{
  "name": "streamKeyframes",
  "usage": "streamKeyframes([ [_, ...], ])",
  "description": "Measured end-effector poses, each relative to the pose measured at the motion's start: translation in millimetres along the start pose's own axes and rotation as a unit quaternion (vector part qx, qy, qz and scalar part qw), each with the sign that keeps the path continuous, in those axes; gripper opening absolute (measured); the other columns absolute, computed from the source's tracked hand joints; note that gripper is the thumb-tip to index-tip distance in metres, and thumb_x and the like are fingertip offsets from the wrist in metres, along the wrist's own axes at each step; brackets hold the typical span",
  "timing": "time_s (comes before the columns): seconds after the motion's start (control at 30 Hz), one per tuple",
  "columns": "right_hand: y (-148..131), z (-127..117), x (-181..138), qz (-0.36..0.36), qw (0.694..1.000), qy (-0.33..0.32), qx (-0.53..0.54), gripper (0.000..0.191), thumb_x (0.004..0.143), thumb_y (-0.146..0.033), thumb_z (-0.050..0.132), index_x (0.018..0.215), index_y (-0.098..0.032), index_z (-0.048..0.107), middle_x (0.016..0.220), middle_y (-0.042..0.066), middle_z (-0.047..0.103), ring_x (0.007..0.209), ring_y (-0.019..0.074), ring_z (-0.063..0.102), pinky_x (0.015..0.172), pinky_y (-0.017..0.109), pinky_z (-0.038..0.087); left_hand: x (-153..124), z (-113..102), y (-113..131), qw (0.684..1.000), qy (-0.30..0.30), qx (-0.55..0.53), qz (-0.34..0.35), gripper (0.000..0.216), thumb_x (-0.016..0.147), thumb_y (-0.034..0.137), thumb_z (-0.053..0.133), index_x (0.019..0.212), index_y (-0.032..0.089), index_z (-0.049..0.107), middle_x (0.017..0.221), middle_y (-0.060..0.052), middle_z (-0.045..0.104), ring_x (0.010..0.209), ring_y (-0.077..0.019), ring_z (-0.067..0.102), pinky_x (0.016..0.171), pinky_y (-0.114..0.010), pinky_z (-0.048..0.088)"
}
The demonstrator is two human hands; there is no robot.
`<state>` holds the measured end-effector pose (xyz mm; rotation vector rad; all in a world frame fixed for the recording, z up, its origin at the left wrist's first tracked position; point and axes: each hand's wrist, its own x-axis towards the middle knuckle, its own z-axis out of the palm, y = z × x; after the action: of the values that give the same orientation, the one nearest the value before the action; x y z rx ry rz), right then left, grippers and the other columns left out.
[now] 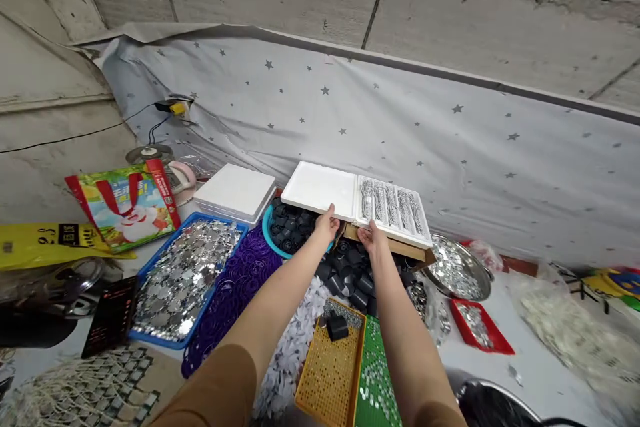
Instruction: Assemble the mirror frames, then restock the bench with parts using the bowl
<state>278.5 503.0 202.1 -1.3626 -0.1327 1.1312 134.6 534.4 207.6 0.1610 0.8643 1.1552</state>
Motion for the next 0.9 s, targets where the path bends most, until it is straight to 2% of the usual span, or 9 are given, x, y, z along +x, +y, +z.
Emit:
streamKeyframes([
  [0.1,-3,0,1,-0.012,1.0,-0.009,0.001,0.032,0.091,-0.039,0.055,0.109,-0.013,0.054,0.091,0.005,0.061,0.074,0.0123,0.063,0.06,0.026,0.057,2,18,-13,1.0,-0.018,0.012,-0.022,0.035,0.075,0.042,0.076,0.085,0.012,0.061,0.071,-0.004,0.06,0.061,-0.0116,0.059,0.057,-0.021,0.051],
  [0.17,-5,1,2,-0.022,1.0,-0.011,-0.002,0.036,0.09,-0.044,0.054,0.11,-0.014,0.052,0.09,0.006,0.061,0.077,0.015,0.065,0.063,0.028,0.06,3,24,-18,0.999,-0.017,0.019,-0.022,0.034,0.073,0.037,0.079,0.089,0.012,0.061,0.076,-0.006,0.063,0.065,-0.0137,0.063,0.061,-0.023,0.053],
  [0.3,-10,5,3,-0.044,0.999,0.009,0.001,0.039,0.091,-0.045,0.052,0.118,-0.017,0.046,0.089,0.007,0.061,0.076,0.0163,0.065,0.065,0.032,0.062,7,27,-19,0.999,-0.019,0.031,-0.02,0.024,0.078,0.019,0.073,0.096,0.012,0.057,0.081,-0.007,0.065,0.072,-0.0185,0.068,0.071,-0.031,0.057],
  [0.43,-11,10,1,-0.036,0.999,0.025,0.013,0.037,0.094,-0.04,0.048,0.12,-0.014,0.047,0.091,0.007,0.06,0.074,0.0148,0.064,0.061,0.03,0.061,8,26,-16,0.999,-0.023,0.041,-0.027,0.017,0.081,0.013,0.066,0.094,0.011,0.055,0.077,-0.007,0.063,0.073,-0.0214,0.07,0.072,-0.035,0.059],
  [0.63,-11,17,-3,-0.024,0.999,0.041,0.026,0.04,0.096,-0.038,0.044,0.128,-0.015,0.043,0.101,0.008,0.061,0.076,0.0134,0.063,0.059,0.027,0.058,11,25,-12,0.998,-0.021,0.047,-0.033,0.019,0.078,0.017,0.07,0.088,0.013,0.054,0.076,-0.006,0.062,0.075,-0.0218,0.069,0.071,-0.037,0.06],
  [0.73,-11,17,-2,-0.021,0.999,0.045,0.023,0.041,0.096,-0.036,0.046,0.13,-0.015,0.042,0.103,0.008,0.06,0.077,0.0137,0.063,0.059,0.028,0.058,13,24,-8,0.998,-0.013,0.05,-0.032,0.023,0.077,0.017,0.071,0.092,0.014,0.053,0.076,-0.005,0.062,0.072,-0.0207,0.068,0.068,-0.037,0.06],
  [0.9,-11,14,-3,-0.032,0.999,0.036,0.011,0.041,0.095,-0.04,0.047,0.129,-0.017,0.043,0.098,0.007,0.061,0.072,0.0125,0.063,0.06,0.028,0.059,7,32,-14,0.998,-0.003,0.052,-0.029,0.026,0.08,0.024,0.072,0.097,0.016,0.054,0.076,-0.002,0.061,0.062,-0.0133,0.063,0.06,-0.027,0.056],
])
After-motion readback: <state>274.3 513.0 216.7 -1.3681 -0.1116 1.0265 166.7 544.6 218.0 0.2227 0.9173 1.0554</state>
